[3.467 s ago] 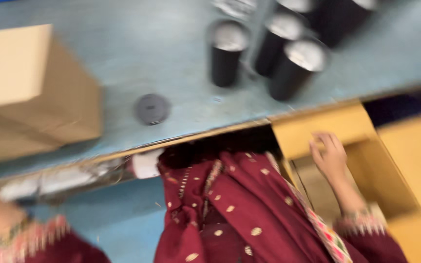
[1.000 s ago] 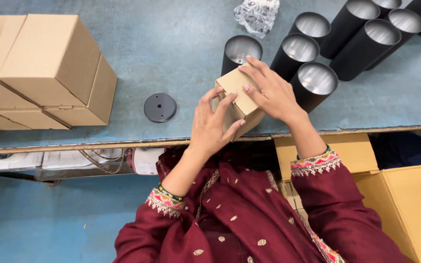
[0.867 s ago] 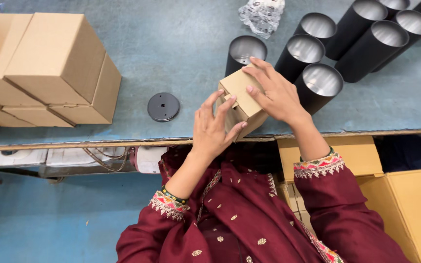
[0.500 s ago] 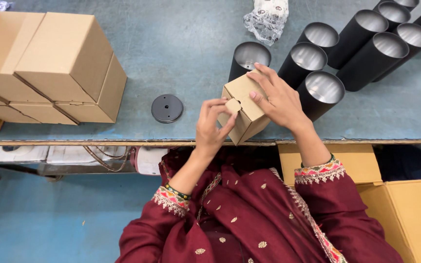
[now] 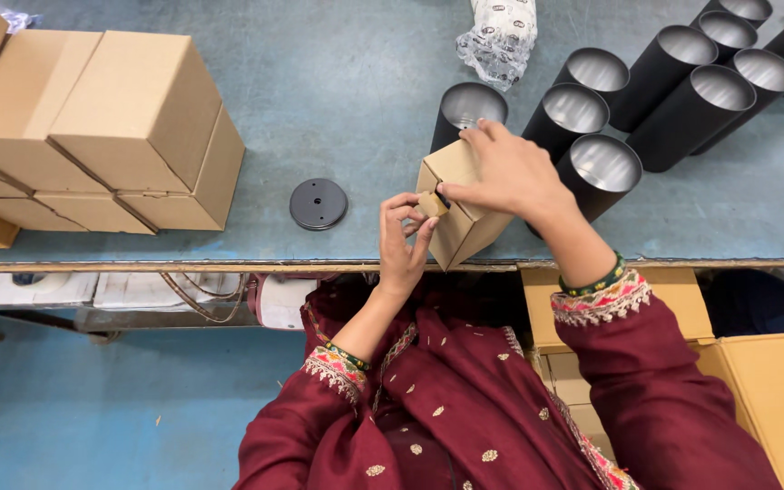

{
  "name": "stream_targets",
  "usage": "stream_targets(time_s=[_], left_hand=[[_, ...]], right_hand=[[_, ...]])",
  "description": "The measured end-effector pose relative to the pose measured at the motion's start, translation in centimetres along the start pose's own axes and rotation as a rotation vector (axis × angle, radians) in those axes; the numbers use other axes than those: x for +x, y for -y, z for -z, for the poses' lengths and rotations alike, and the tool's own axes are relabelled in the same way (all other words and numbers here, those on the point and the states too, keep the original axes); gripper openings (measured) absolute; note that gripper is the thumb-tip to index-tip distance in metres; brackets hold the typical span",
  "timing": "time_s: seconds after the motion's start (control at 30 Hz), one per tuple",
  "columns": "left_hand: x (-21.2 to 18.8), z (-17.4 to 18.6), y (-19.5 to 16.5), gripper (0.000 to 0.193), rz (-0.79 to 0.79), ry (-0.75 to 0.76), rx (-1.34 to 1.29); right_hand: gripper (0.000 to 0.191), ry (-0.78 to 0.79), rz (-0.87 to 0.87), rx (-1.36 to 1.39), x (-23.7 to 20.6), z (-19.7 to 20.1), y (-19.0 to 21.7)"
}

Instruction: The person repeatedly opens small cardboard boxes, places a plastic-wrapped black cylindrical object into each box, and closes the flaps. The packed boxes are stacked on the table. The person handles multiple boxes and cylinders in a repetitive sequence.

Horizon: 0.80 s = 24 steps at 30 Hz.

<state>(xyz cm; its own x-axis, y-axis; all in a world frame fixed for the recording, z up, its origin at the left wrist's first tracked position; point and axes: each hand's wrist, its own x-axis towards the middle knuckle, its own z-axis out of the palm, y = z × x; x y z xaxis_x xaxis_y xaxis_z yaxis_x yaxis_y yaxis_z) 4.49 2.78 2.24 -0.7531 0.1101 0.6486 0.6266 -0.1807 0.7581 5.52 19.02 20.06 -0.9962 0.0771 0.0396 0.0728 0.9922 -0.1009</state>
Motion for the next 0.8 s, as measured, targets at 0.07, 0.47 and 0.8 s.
stream_targets(time_s=[0.07,0.47,0.8], left_hand=[[0.0,0.0,-0.3,0.027,0.013,0.010,0.037],[2.4,1.1,-5.5,0.046,-0.108,0.090,0.169],[4.6,3.8,-8.8,0.038,-0.068,0.373,0.462]], right_hand=[[0.085,-0.016,0.043,-0.008,0.8,0.0,-0.9],[0.059,0.126,0.242,0.594,3.2,10.0,-10.9],[0.040,0.033,-0.236,-0.183,3.8,5.1,-11.6]])
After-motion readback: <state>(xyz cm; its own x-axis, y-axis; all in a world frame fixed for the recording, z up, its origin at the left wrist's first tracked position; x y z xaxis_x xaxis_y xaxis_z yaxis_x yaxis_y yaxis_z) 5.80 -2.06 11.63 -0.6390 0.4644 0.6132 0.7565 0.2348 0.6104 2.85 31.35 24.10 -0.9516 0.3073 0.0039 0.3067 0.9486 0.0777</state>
